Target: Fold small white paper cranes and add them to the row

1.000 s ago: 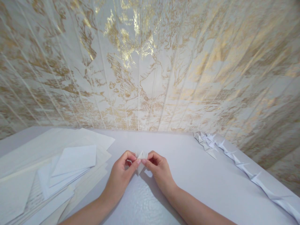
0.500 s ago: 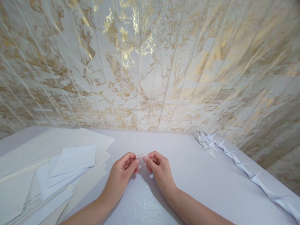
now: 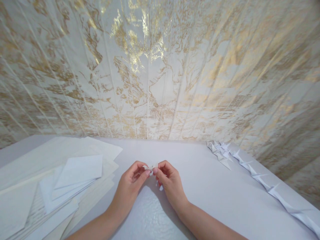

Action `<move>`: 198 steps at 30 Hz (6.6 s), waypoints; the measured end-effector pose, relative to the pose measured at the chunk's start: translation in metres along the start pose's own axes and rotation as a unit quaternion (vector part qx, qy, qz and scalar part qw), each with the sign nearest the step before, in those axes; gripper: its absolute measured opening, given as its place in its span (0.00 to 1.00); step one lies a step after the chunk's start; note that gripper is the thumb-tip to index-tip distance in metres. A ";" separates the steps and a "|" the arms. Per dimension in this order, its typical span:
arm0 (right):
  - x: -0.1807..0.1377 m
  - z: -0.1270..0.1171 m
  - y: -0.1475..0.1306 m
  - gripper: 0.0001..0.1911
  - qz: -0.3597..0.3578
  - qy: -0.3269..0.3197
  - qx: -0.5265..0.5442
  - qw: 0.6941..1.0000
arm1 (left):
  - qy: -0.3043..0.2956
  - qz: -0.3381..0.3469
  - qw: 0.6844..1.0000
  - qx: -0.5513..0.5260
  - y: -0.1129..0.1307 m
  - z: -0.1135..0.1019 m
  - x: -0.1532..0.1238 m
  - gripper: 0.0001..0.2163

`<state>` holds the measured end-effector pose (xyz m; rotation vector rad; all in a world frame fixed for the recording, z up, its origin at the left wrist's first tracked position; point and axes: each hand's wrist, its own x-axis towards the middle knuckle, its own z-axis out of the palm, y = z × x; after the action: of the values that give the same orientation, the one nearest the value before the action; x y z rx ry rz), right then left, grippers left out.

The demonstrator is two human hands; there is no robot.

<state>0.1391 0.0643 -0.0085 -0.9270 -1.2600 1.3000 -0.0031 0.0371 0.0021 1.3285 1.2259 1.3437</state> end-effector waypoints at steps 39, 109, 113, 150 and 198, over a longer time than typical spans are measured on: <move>0.002 0.000 -0.001 0.14 0.039 -0.033 0.119 0.992 | -0.051 -0.012 0.996 0.068 -0.006 0.000 0.001 0.12; 0.002 -0.001 0.000 0.19 0.085 0.020 0.100 0.991 | -0.077 0.011 0.989 0.127 0.004 0.000 -0.001 0.18; 0.003 -0.002 -0.001 0.21 0.078 0.017 0.110 0.991 | -0.088 0.008 0.988 0.125 0.005 0.002 -0.003 0.18; 0.010 -0.008 0.000 0.25 0.054 0.045 0.112 0.991 | -0.096 -0.060 0.992 0.051 -0.003 0.004 -0.003 0.14; 0.006 -0.013 -0.006 0.03 -0.182 -0.086 -0.225 0.953 | -0.090 -0.015 0.992 0.087 -0.010 -0.001 0.002 0.09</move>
<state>0.1522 0.0716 -0.0038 -0.8455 -1.8163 0.8278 -0.0046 0.0408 -0.0075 1.5130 1.2551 1.0887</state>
